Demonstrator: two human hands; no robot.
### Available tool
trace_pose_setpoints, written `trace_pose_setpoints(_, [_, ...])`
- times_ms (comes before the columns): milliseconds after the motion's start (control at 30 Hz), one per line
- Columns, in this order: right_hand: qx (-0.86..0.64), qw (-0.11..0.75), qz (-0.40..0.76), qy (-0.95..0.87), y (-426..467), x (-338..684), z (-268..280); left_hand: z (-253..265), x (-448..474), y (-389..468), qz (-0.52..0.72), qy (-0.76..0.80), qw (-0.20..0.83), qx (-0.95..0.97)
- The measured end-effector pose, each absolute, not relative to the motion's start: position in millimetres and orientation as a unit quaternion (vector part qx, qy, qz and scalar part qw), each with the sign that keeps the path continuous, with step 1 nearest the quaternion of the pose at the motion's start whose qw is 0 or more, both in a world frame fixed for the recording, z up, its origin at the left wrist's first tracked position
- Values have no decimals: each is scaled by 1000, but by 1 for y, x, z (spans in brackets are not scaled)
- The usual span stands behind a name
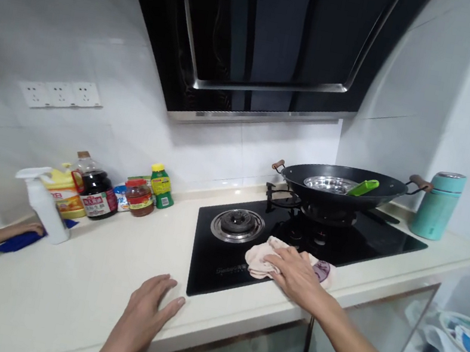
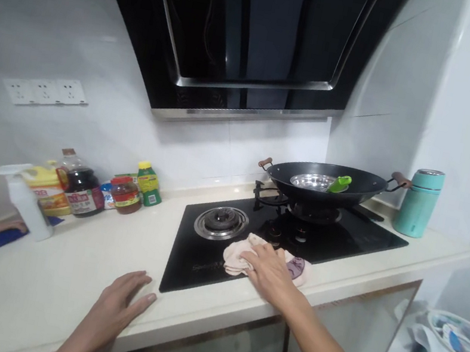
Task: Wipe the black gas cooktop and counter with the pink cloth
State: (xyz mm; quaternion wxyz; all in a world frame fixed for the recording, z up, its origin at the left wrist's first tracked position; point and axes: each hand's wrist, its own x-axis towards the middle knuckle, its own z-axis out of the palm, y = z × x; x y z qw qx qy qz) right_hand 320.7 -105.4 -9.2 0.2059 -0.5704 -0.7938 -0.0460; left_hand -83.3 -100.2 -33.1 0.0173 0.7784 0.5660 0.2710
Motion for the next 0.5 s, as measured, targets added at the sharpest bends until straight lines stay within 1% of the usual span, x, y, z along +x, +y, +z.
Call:
trace_pose_setpoints(133, [-550, 252, -89, -791, -125, 358, -24, -36, -84, -100, 274, 562, 9, 780])
trace_pose_setpoints(233, [-568, 319, -59, -756, -129, 390, -26, -38, -83, -100, 281, 561, 5, 779])
trace_pose_setpoints(333, [-635, 371, -47, -676, -114, 415, -14, -37, -81, -101, 284, 564, 8, 775])
trace_pose_setpoints(400, [-668, 364, -47, -647, -97, 421, -4, -35, -79, -102, 285, 566, 10, 774])
trace_pose_setpoints(500, [-697, 314, -31, -644, -71, 415, 5, -32, -78, -103, 280, 568, 15, 774])
